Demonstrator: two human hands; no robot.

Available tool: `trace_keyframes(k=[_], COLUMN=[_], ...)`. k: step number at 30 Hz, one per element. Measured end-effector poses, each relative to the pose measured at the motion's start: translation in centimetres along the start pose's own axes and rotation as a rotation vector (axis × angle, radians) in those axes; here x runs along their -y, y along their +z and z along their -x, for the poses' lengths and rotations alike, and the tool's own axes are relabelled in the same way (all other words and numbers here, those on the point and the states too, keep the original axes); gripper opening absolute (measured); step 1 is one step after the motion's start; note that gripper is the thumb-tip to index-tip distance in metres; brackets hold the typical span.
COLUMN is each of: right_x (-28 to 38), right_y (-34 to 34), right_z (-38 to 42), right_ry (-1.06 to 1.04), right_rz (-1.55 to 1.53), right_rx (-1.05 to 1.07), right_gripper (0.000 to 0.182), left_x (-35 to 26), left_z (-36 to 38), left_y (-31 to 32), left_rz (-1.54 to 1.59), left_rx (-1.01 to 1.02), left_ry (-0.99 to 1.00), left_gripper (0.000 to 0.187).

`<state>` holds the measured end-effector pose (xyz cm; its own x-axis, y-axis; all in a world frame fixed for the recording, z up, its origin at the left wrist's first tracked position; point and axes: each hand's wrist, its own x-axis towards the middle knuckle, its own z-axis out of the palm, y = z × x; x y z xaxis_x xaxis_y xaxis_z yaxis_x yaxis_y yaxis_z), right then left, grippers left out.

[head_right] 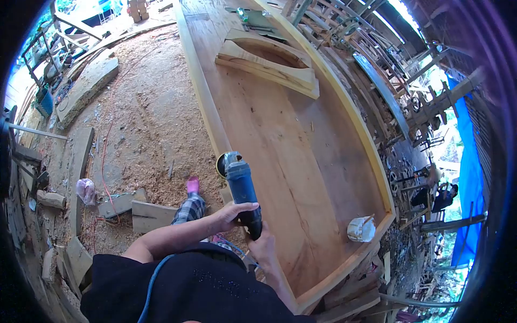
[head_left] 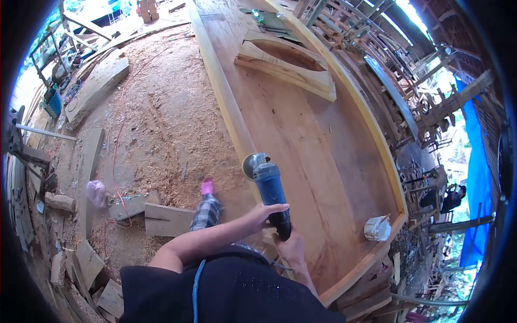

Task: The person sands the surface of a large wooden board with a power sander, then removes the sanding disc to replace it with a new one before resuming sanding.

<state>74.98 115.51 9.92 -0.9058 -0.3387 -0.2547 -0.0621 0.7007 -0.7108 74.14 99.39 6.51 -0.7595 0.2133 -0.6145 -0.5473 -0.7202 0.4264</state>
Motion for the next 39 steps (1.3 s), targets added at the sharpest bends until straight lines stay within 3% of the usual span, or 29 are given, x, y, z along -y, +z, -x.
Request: trace_keyframes(k=[6, 9, 16, 26, 32, 34, 39], right_x=[7.2, 11.5, 20.6, 20.4, 22.4, 25.1, 28.7], right_y=[4.3, 7.4, 14.0, 13.1, 15.1, 15.6, 17.0], right_z=[-9.2, -16.2, -26.2, -25.4, -29.5, -31.3, -37.0], right_ry=[0.122, 0.087, 0.047, 0.123, 0.146, 0.058, 0.067], right_rz=[0.066, 0.093, 0.052, 0.072, 0.049, 0.002, -0.020], right_rx=[0.043, 0.041, -0.004, -0.016, 0.002, -0.042, -0.042], right_gripper=[0.044, 0.043, 0.041, 0.043, 0.047, 0.046, 0.038], left_x=[-10.6, -17.3, -31.9, -31.7, -36.1, -38.1, -44.0], left_z=[-3.0, -4.2, -7.3, -6.5, -8.6, -9.3, -10.9], left_y=[-5.6, -8.8, -16.0, -15.0, -16.8, -17.7, -19.2], left_rz=[-0.010, 0.065, -0.044, 0.038, -0.056, -0.066, -0.051], left_rx=[0.040, 0.074, 0.046, 0.074, 0.025, 0.045, 0.016], left_ry=[0.040, 0.205, 0.172, 0.036, 0.094, 0.096, 0.156], left_gripper=[0.042, 0.042, 0.042, 0.043, 0.042, 0.042, 0.042])
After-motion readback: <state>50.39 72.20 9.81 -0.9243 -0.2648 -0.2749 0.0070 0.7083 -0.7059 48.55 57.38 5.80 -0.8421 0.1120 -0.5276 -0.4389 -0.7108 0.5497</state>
